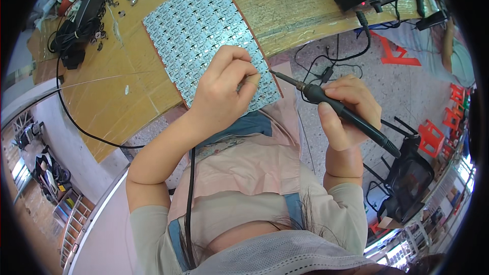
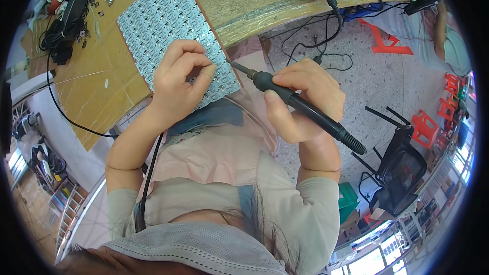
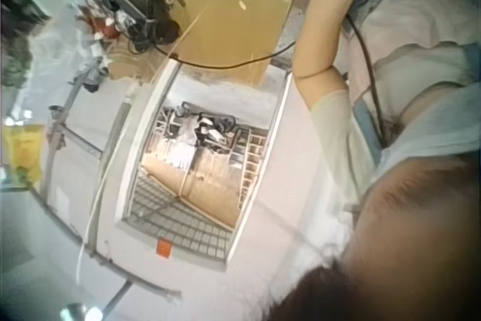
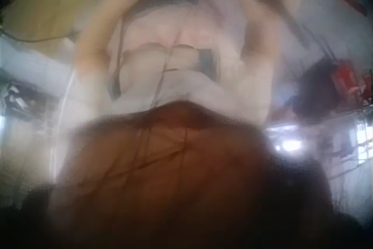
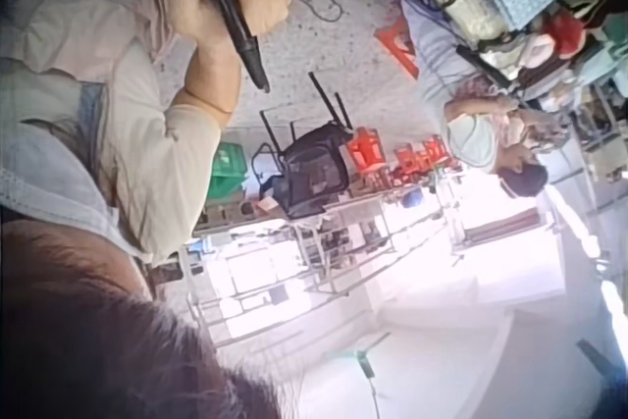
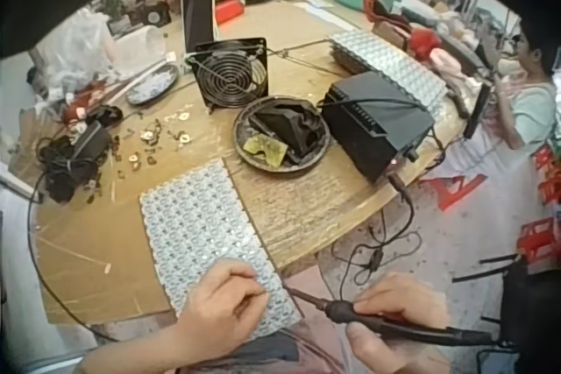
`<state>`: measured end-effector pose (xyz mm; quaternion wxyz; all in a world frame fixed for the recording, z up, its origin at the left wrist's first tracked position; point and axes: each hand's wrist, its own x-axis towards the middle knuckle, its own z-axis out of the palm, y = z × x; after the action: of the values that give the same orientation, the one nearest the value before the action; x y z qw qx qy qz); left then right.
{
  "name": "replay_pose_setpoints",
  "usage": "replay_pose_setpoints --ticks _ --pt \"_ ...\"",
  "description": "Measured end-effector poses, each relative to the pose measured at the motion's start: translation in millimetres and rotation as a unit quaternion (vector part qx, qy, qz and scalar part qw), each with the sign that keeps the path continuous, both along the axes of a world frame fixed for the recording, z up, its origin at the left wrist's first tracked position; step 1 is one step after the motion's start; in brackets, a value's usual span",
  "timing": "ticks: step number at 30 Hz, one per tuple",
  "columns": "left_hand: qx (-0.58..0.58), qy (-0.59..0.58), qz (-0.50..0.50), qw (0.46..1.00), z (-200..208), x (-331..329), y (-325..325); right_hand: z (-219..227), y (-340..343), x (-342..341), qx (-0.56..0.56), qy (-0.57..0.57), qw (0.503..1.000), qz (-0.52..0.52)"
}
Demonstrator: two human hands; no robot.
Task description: The person solders an LED panel using a soldering iron, then retrieves a stack of LED panels from the desk and aligns them.
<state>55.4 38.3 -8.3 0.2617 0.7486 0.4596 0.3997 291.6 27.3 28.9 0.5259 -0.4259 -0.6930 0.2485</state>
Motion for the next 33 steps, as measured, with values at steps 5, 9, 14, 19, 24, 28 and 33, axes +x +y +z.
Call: replay_pose_setpoints --ticks 5,9,14,19,24,28,33 --pt "0.025 0.001 -0.012 1.0 -2 7 2 -3 1 -1 0.009 0.0 1.0 -0.002" --pt "0.043 0.015 -0.02 0.999 -2 7 2 -1 1 -1 -0.001 -0.017 1.0 0.003" --pt "0.038 0.014 -0.024 0.999 -2 7 2 -1 1 -3 0.004 -0.02 1.0 0.011" --pt "-0.005 0.021 -0.02 1.0 0 5 0 -1 0 -1 0.003 -0.021 1.0 0.004" --pt "0.012 0.024 -0.038 0.999 1 5 -2 4 -8 6 -0.015 -0.004 1.0 -0.019" --pt "0.023 0.021 -0.055 0.998 1 8 -4 4 -14 7 -0.019 -0.007 1.0 0.0" --pt "0.019 0.026 -0.069 0.997 0 10 -3 3 -17 7 -0.037 -0.006 0.999 0.0"
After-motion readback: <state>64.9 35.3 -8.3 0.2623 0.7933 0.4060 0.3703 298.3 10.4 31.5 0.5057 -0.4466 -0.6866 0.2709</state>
